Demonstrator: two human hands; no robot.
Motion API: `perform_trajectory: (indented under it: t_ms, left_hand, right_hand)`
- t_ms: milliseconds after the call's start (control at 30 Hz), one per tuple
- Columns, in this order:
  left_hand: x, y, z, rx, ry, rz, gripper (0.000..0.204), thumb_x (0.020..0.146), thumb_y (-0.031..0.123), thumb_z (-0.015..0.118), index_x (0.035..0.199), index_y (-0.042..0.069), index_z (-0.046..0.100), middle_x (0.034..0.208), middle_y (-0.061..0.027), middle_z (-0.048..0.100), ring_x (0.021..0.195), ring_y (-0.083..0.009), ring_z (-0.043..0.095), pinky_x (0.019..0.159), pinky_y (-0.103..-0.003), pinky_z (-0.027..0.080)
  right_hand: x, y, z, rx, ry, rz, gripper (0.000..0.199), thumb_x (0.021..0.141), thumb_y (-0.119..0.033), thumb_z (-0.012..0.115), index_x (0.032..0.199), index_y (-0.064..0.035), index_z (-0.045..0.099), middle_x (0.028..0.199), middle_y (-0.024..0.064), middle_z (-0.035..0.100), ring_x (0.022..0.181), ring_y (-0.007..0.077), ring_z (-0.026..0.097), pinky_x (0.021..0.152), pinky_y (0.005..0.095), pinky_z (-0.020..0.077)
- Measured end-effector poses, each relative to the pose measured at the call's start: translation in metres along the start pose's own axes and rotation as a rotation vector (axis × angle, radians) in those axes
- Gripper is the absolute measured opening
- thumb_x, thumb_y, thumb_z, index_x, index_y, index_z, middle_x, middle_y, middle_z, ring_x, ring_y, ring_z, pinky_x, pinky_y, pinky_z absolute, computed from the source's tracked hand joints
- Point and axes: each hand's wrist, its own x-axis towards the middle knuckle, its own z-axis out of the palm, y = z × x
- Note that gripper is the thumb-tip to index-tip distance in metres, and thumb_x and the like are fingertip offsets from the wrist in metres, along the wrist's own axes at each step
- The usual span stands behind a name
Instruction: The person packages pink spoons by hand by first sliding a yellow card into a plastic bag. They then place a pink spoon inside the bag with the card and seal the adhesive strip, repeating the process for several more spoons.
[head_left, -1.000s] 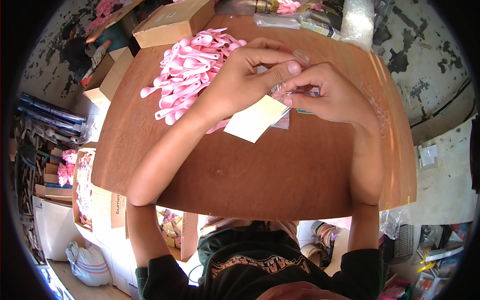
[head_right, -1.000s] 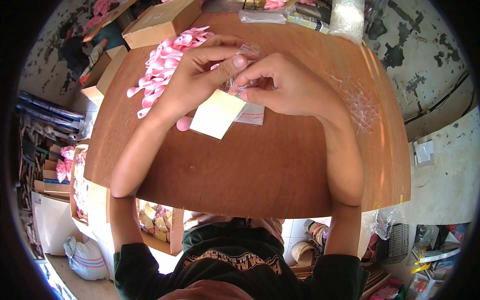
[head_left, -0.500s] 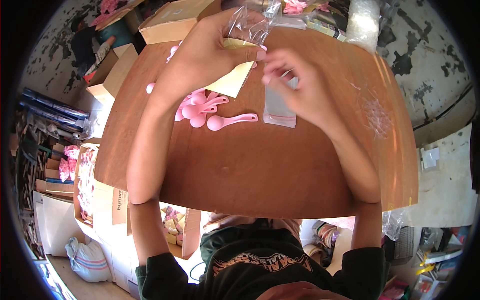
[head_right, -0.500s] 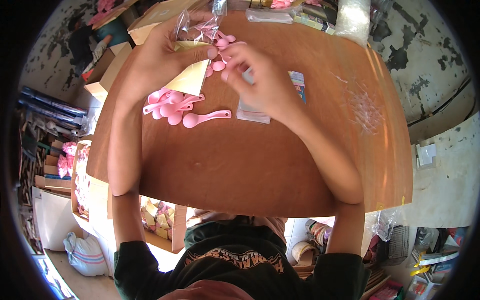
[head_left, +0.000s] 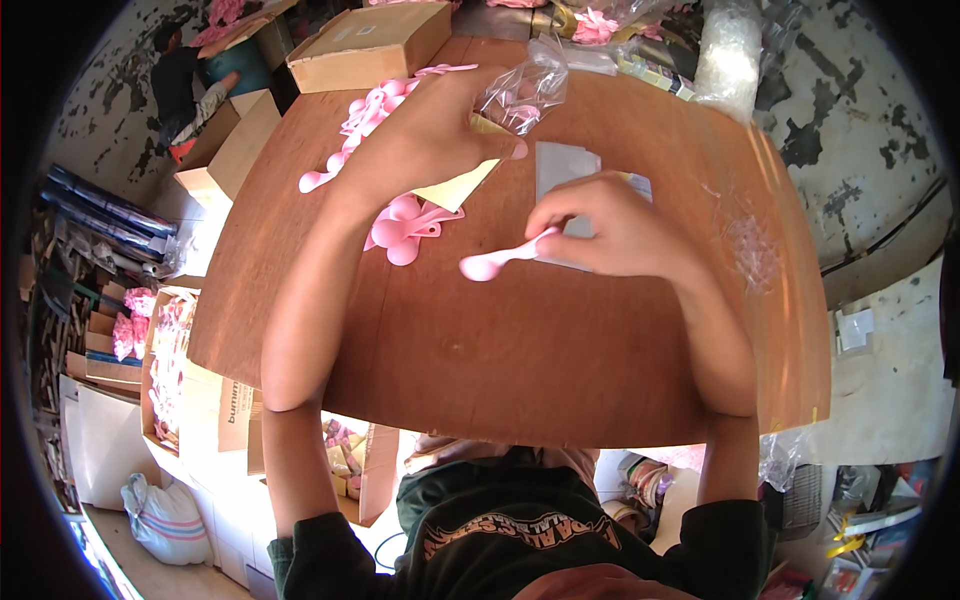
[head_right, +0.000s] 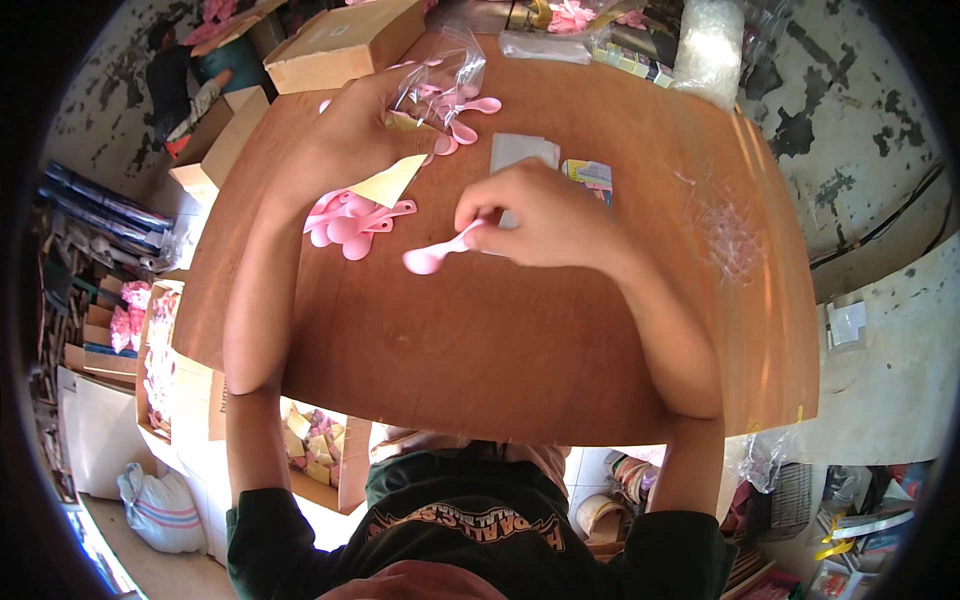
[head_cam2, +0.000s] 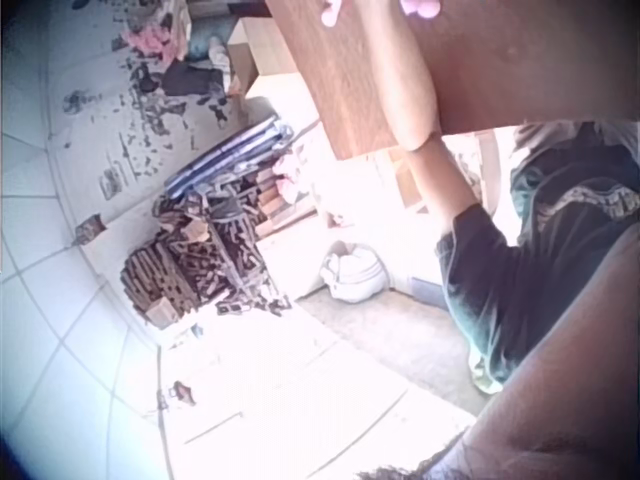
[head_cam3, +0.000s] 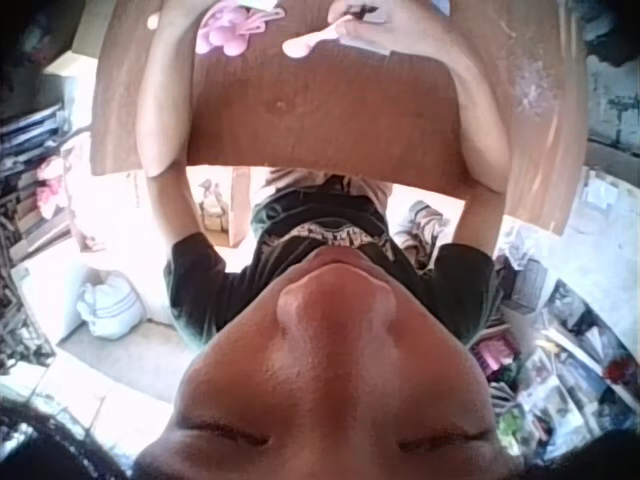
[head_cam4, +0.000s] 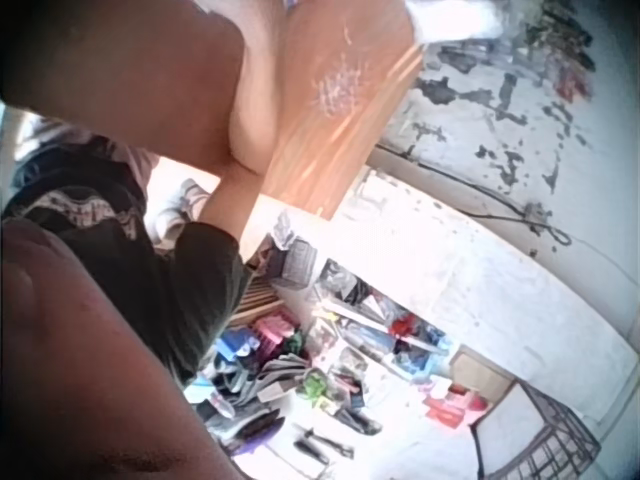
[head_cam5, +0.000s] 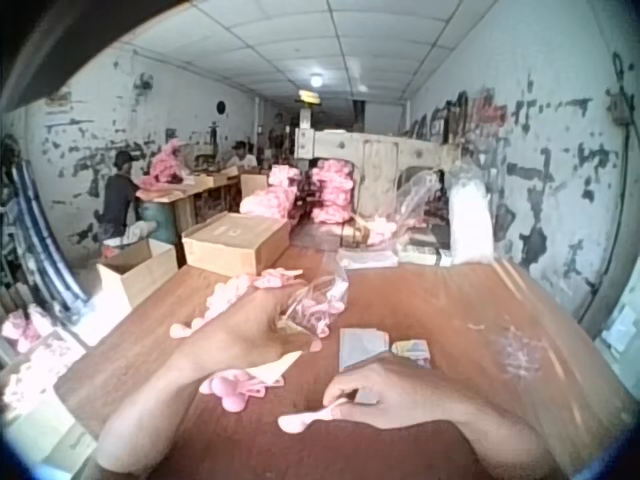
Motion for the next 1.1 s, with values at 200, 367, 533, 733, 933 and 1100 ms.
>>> perform_trajectory:
  t_ms: [200,367,533,733,933,1100]
  left_hand:
    - [0.0,0.007,0.007,0.085,-0.035,-0.007,0.053,0.078,-0.001,0.073,0.128,0.001,0.056,0.118,-0.0064,0.067,0.095,-0.0161,0.066,0.085,-0.031,0.054]
    - [0.003,0.01,0.021,0.03,-0.147,-0.015,0.061,0.074,0.008,0.082,0.129,0.003,0.056,0.121,-0.0074,0.062,0.104,-0.0172,0.062,0.084,-0.032,0.052]
    - [-0.001,0.025,0.027,-0.115,-0.23,-0.075,0.08,0.072,0.013,0.085,0.14,-0.001,0.045,0.14,-0.0133,0.05,0.107,-0.0198,0.063,0.092,-0.034,0.052]
    - [-0.004,0.024,0.037,-0.099,-0.178,0.162,0.065,0.074,0.018,0.084,0.13,0.002,0.054,0.101,-0.0098,0.065,0.087,-0.0171,0.063,0.078,-0.03,0.05]
    - [0.0,0.023,0.043,-0.266,-0.175,0.211,0.048,0.09,0.025,0.071,0.129,0.002,0.054,0.099,-0.0104,0.066,0.084,-0.0154,0.063,0.073,-0.031,0.05]
    - [-0.002,0.03,0.042,-0.256,-0.172,0.109,0.047,0.094,0.019,0.065,0.135,0.001,0.048,0.103,-0.0084,0.064,0.087,-0.0148,0.065,0.075,-0.028,0.053]
  right_hand:
    - [-0.039,-0.027,-0.068,0.221,0.586,0.091,0.018,0.091,-0.01,0.067,0.106,0.0,0.071,0.089,0.0033,0.069,0.081,0.0092,0.063,0.071,0.0246,0.0498]
    - [-0.046,-0.018,-0.081,0.185,0.848,0.009,0.022,0.091,-0.012,0.068,0.11,-0.0004,0.07,0.09,0.0018,0.068,0.082,0.007,0.061,0.074,0.0214,0.0472]
    - [-0.038,-0.028,-0.072,0.214,0.764,0.122,0.023,0.091,-0.01,0.068,0.111,0.0008,0.068,0.092,0.0036,0.069,0.085,0.0081,0.063,0.077,0.0219,0.0488]
    - [-0.025,-0.024,-0.056,0.346,0.676,0.059,0.02,0.089,-0.005,0.069,0.108,0.0027,0.067,0.093,0.0064,0.07,0.088,0.009,0.064,0.079,0.0225,0.051]
    - [-0.019,-0.016,-0.048,0.188,0.714,-0.034,0.012,0.084,-0.006,0.073,0.093,0.0016,0.069,0.089,0.0062,0.07,0.084,0.0106,0.064,0.076,0.0261,0.0509]
    - [-0.017,-0.019,-0.049,-0.227,0.678,-0.21,0.01,0.078,-0.006,0.076,0.084,-0.0004,0.07,0.089,0.0054,0.068,0.081,0.0162,0.064,0.074,0.0303,0.0498]
